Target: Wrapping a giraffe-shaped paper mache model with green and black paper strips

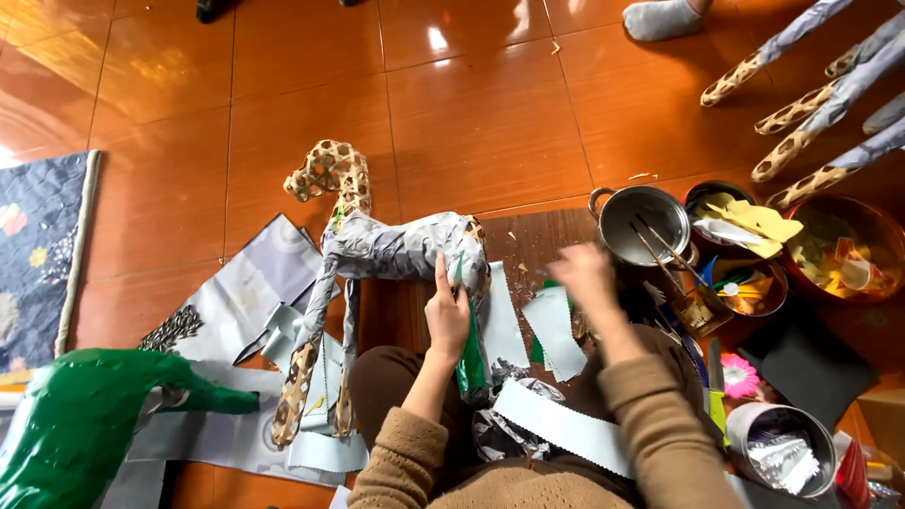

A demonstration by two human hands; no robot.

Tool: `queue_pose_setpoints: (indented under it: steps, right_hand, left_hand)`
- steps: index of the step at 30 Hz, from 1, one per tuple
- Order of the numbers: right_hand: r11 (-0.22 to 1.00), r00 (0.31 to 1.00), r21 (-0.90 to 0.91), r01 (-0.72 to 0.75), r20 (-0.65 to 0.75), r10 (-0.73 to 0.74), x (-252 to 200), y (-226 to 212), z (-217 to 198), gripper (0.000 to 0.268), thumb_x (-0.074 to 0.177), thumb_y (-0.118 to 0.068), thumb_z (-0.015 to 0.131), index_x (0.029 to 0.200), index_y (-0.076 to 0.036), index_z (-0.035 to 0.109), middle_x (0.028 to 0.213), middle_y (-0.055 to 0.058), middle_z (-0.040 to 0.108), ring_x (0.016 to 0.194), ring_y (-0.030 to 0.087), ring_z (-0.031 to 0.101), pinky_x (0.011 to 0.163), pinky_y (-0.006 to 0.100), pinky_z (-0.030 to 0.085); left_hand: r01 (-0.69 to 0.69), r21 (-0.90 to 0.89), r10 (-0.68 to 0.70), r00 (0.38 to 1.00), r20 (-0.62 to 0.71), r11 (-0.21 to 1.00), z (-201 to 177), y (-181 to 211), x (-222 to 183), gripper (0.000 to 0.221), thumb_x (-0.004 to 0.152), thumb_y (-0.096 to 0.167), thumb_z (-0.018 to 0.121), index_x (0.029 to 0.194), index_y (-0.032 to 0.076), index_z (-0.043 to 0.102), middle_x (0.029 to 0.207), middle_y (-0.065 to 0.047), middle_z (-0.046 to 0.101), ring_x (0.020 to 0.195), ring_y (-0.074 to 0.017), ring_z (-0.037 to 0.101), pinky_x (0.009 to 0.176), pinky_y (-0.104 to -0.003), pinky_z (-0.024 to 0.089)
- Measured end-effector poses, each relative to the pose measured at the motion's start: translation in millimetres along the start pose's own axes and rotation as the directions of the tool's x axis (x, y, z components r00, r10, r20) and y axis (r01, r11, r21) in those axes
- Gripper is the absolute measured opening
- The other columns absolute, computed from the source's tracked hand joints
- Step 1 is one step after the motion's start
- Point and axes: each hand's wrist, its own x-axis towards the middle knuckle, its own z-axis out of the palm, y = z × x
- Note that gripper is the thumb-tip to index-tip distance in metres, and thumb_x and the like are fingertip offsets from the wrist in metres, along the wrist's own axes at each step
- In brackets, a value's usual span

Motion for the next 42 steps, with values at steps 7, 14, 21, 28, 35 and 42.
queue_pose_setpoints:
  steps: [7, 14, 21, 28, 35, 42]
  right_hand:
    - [0.683, 0.947, -0.717, -0.137, 0.108, 0.304, 0.3, 159.8, -52.9, 0.021, 0.091, -0.026, 0.058, 0.1, -0.011, 0.07, 0.095, 0.016, 0.066, 0.093, 0.039, 0.064, 0.071, 0.054, 0.047]
    - [0.799, 0.898, -0.596, -0.075, 0.309, 0.314, 8.6, 134.4, -83.8, 0.02, 0.087, -0.014, 0.059, 0.103, -0.006, 0.068, 0.091, 0.018, 0.067, 0.083, 0.04, 0.072, 0.069, 0.057, 0.056]
    - [0.845, 0.809, -0.004, -0.534, 0.288, 0.513, -43.4, 90.7, -84.8, 0.04, 0.082, -0.024, 0.075, 0.12, -0.012, 0.068, 0.087, 0.019, 0.073, 0.09, 0.035, 0.071, 0.074, 0.046, 0.057]
    - [0.254, 0.684, 0.681, -0.687, 0.487, 0.544, -74.6, 34.6, -74.1, 0.035, 0.097, -0.02, 0.054, 0.131, -0.01, 0.049, 0.079, 0.014, 0.068, 0.053, 0.012, 0.06, 0.041, 0.019, 0.039]
    - [0.464, 0.755, 0.598, -0.653, 0.558, 0.343, -78.7, -82.5, -85.9, 0.032, 0.085, -0.008, 0.059, 0.117, -0.008, 0.062, 0.073, 0.016, 0.069, 0.05, 0.019, 0.062, 0.036, 0.024, 0.04]
    - [0.904, 0.79, 0.223, -0.365, 0.588, 0.174, -87.0, -147.6, -63.1, 0.04, 0.089, -0.023, 0.056, 0.124, -0.038, 0.066, 0.088, 0.003, 0.075, 0.091, 0.022, 0.07, 0.089, 0.036, 0.054]
  left_hand:
    - [-0.146, 0.08, 0.149, 0.988, -0.037, 0.986, 13.6, -4.6, -4.0, 0.07, 0.083, 0.012, 0.057, 0.15, 0.023, 0.039, 0.092, -0.011, 0.075, 0.077, -0.0305, 0.072, 0.066, -0.041, 0.056]
    - [-0.258, 0.355, 0.273, 0.962, 0.006, 0.899, 43.4, -28.0, -1.8, 0.058, 0.079, 0.022, 0.054, 0.137, 0.022, 0.054, 0.092, -0.007, 0.068, 0.083, -0.0242, 0.064, 0.077, -0.033, 0.053]
    - [-0.256, 0.352, 0.281, 0.959, -0.021, 0.9, 65.0, -39.3, 5.5, 0.038, 0.084, 0.028, 0.053, 0.12, 0.029, 0.065, 0.095, -0.003, 0.065, 0.089, -0.0224, 0.06, 0.082, -0.031, 0.048]
    - [-0.049, -0.097, 0.054, 0.997, 0.047, 0.994, 49.1, -41.3, 18.3, 0.037, 0.089, 0.011, 0.048, 0.12, 0.016, 0.067, 0.097, -0.017, 0.068, 0.088, -0.0395, 0.064, 0.081, -0.047, 0.051]
    - [0.411, -0.806, -0.261, 0.909, 0.325, 0.426, 59.1, -83.1, 22.4, 0.04, 0.096, 0.004, 0.046, 0.133, 0.012, 0.059, 0.112, -0.011, 0.069, 0.099, -0.0193, 0.064, 0.088, -0.039, 0.053]
    - [0.529, -0.844, -0.259, 0.83, 0.494, 0.086, 71.6, -113.3, 20.7, 0.07, 0.071, -0.02, 0.046, 0.133, 0.012, 0.056, 0.099, -0.007, 0.067, 0.085, -0.0163, 0.064, 0.071, -0.028, 0.056]
